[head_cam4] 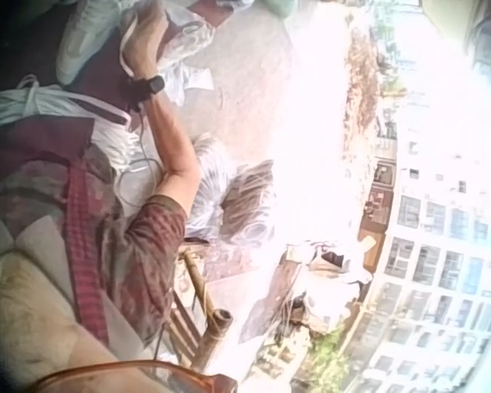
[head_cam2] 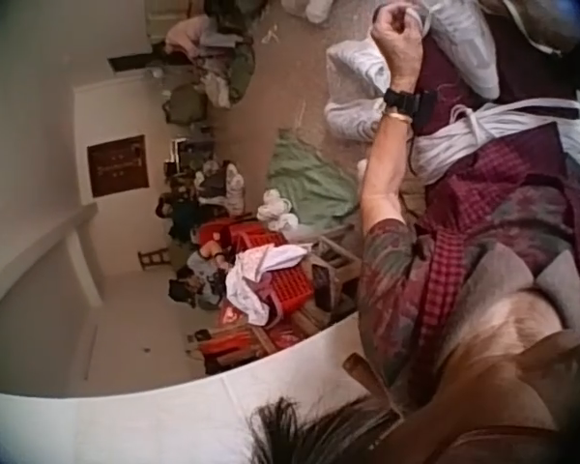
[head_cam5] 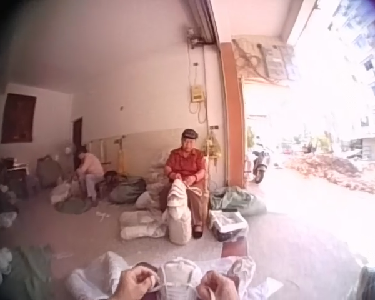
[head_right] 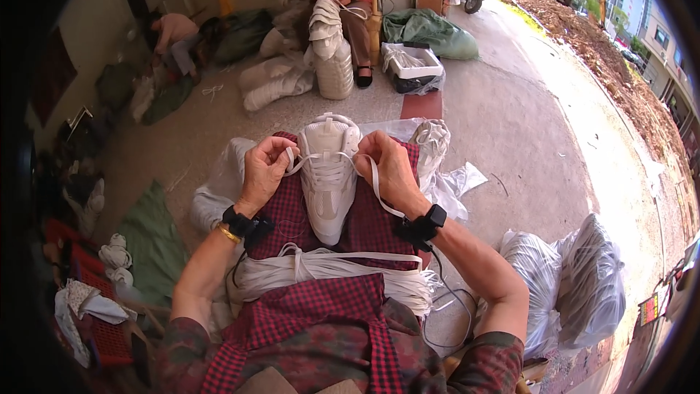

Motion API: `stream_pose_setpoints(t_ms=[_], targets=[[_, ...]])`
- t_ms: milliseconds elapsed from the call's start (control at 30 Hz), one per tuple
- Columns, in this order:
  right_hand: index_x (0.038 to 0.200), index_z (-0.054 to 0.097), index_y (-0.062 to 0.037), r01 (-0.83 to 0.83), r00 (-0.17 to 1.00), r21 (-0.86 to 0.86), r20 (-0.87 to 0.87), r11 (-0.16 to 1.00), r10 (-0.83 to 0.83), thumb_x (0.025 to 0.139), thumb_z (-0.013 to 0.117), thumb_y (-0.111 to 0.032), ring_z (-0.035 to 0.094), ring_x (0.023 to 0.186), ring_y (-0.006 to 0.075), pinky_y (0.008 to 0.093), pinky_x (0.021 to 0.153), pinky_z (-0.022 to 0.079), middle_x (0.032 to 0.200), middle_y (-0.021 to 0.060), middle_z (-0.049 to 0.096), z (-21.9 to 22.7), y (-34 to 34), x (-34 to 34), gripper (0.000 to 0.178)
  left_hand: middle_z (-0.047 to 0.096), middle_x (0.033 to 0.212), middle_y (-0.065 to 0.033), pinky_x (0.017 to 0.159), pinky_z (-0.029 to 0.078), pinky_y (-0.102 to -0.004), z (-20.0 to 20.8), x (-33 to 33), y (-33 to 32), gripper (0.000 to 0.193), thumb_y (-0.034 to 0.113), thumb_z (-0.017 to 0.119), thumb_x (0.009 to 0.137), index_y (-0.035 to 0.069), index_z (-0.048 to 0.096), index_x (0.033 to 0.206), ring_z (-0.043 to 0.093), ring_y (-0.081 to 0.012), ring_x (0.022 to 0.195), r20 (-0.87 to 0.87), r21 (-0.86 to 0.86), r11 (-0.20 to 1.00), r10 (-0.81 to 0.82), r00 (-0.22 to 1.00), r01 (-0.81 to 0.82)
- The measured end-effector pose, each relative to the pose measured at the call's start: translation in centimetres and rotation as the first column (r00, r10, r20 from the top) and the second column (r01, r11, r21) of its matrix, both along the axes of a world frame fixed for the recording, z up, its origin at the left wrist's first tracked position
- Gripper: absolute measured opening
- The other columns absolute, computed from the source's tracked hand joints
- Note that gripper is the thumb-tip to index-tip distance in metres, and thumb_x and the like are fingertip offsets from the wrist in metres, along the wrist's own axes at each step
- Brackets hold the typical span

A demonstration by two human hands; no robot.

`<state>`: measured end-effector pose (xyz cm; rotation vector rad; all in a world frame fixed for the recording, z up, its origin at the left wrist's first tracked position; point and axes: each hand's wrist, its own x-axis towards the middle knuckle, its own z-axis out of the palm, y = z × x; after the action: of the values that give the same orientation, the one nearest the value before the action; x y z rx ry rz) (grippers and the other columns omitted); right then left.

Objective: Lacing a white sneaker while sitting in a shoe manufacturing workshop.

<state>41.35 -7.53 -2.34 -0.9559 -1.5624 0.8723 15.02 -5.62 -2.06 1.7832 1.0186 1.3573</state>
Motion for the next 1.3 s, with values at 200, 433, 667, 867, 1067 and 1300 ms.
stream_pose_setpoints(t_ms=[200, 433, 667, 867, 1067, 1300], targets=[[0.094, 0.054, 0.0033, 0.084, 0.996, -0.026, 0.042, 0.996, -0.083, 0.084, 0.063, 0.002, 0.058, 0.066, 0.0108, 0.0278, 0.061, 0.047, 0.075, 0.0076, 0.065, 1.3, -0.3, -0.8, 0.013, 0.070, 0.090, -0.0014, 0.074, 0.055, -0.0221, 0.6, -1.0, -1.0, 0.014, 0.012, 0.070, 0.094, 0.000, 0.069, 0.102, 0.065, -0.0063, 0.080, 0.048, -0.060, 0.998, -0.026, 0.999, 0.029], [0.096, 0.057, 0.0039, 0.088, 0.886, 0.411, 0.384, 0.908, -0.260, 0.080, 0.064, 0.002, 0.066, 0.067, 0.0314, 0.0383, 0.064, 0.050, 0.076, 0.0215, 0.065, 2.0, 1.5, -2.9, 0.017, 0.071, 0.089, -0.0022, 0.073, 0.055, -0.0225, 1.5, -0.5, -1.0, 0.014, 0.011, 0.072, 0.093, 0.000, 0.069, 0.101, 0.065, -0.0069, 0.078, 0.132, 0.084, 0.993, 0.068, 0.989, -0.080], [0.111, 0.059, -0.0001, -0.101, 0.926, 0.085, 0.371, 0.991, 0.062, 0.085, 0.063, 0.001, 0.063, 0.067, 0.0228, 0.0357, 0.063, 0.050, 0.078, 0.0122, 0.066, 4.0, -0.4, -0.5, 0.027, 0.073, 0.087, -0.0040, 0.075, 0.056, -0.0243, -0.2, 0.2, -1.0, 0.010, 0.009, 0.072, 0.092, 0.001, 0.069, 0.097, 0.068, -0.0081, 0.082, -0.105, 0.080, 0.992, 0.101, 0.989, -0.093], [0.107, 0.063, -0.0030, -0.309, 0.685, 0.281, 0.729, 0.909, 0.008, 0.083, 0.066, 0.000, 0.064, 0.083, 0.0341, 0.0453, 0.074, 0.052, 0.094, 0.0174, 0.065, 5.6, 1.5, 1.0, 0.025, 0.073, 0.084, -0.0053, 0.067, 0.056, -0.0243, 0.9, 0.3, -2.2, 0.007, 0.007, 0.069, 0.092, 0.001, 0.066, 0.094, 0.068, -0.0089, 0.074, 0.009, -0.034, 0.999, 0.020, 1.000, -0.020], [0.097, 0.070, -0.0057, -0.455, 0.412, 0.385, 0.890, 0.803, -0.194, 0.078, 0.073, -0.009, 0.053, 0.101, 0.0283, 0.0386, 0.082, 0.051, 0.099, 0.0103, 0.051, 8.2, 2.1, -0.4, 0.020, 0.072, 0.082, -0.0078, 0.067, 0.054, -0.0277, 0.2, 1.4, -1.3, 0.009, 0.005, 0.072, 0.087, 0.001, 0.066, 0.092, 0.070, -0.0131, 0.074, -0.078, 0.145, 0.978, 0.163, 0.984, -0.151], [0.099, 0.074, -0.0067, -0.558, 0.281, 0.326, 0.939, 0.763, -0.196, 0.076, 0.065, 0.001, 0.050, 0.104, 0.0276, 0.0357, 0.088, 0.049, 0.103, 0.0090, 0.052, 8.5, 2.6, -0.4, 0.026, 0.067, 0.079, -0.0075, 0.065, 0.053, -0.0320, 0.8, 2.2, -1.6, 0.009, 0.000, 0.068, 0.083, 0.003, 0.064, 0.089, 0.066, -0.0178, 0.068, -0.217, 0.397, 0.907, 0.240, 0.946, -0.139]])
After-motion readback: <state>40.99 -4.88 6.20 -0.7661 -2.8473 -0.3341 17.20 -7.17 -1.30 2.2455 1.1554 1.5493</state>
